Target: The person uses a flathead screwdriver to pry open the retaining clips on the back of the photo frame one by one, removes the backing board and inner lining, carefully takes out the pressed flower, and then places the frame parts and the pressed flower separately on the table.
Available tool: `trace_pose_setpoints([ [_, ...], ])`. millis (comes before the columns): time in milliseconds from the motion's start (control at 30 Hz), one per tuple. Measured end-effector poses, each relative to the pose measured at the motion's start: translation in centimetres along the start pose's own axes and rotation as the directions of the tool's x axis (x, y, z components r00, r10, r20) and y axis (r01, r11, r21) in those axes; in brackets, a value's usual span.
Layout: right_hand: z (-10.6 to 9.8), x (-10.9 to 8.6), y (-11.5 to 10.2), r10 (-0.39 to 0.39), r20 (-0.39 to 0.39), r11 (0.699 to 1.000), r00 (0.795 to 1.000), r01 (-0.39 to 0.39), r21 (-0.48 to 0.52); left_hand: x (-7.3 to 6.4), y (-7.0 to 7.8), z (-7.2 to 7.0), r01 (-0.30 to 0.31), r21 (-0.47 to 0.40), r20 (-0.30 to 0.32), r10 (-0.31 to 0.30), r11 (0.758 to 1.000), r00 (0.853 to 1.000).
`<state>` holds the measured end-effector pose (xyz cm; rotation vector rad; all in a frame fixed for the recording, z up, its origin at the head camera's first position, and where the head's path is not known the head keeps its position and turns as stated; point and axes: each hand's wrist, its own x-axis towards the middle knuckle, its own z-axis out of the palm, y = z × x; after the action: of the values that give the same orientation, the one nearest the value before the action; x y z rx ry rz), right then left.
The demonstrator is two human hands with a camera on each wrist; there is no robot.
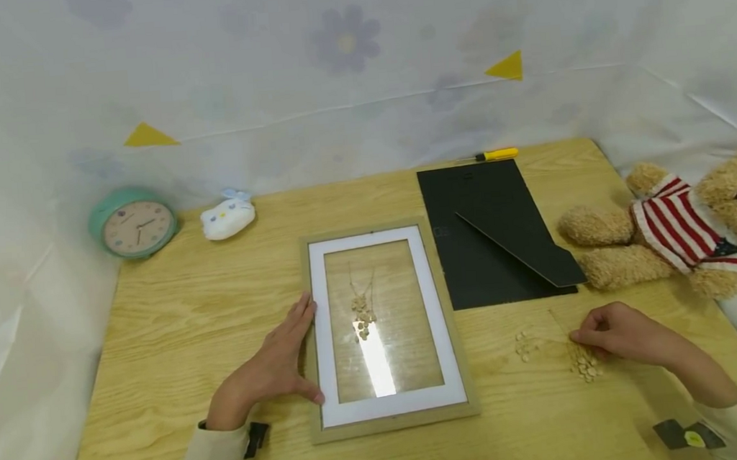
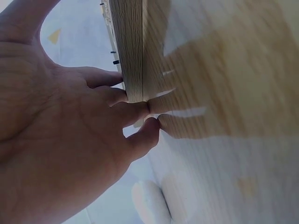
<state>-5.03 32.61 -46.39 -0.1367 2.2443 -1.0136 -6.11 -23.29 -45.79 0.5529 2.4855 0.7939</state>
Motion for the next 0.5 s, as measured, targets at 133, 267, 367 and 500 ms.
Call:
trace_pose_setpoints([
  [133, -0.5, 0.1, -0.9, 0.012, -0.006, 0.998, 1.000, -0.012, -0.067, -0.2, 0.1, 0.0, -0.004, 0.018, -0.008, 0.004, 1.000, 1.000],
  [267, -1.3, 0.4, -3.5, -0.014, -0.099, 0.982, 0.995, -0.005, -0.188, -0.2, 0.3, -0.1, 0.000, 0.039, -0.007, 0.000, 0.999, 1.000],
  [367, -1.5, 1.5, -6.6, -0.075, -0.205, 0.963, 0.976, 0.017, -0.270, -0.1, 0.4, -0.2, 0.008, 0.046, -0.005, -0.007, 0.999, 1.000],
  [500, -0.9, 3.7, -11.5, -0.181, -0.246, 0.944, 0.952, 0.098, -0.315, -0.2, 0.4, -0.3, 0.005, 0.043, -0.009, -0.005, 0.999, 1.000],
])
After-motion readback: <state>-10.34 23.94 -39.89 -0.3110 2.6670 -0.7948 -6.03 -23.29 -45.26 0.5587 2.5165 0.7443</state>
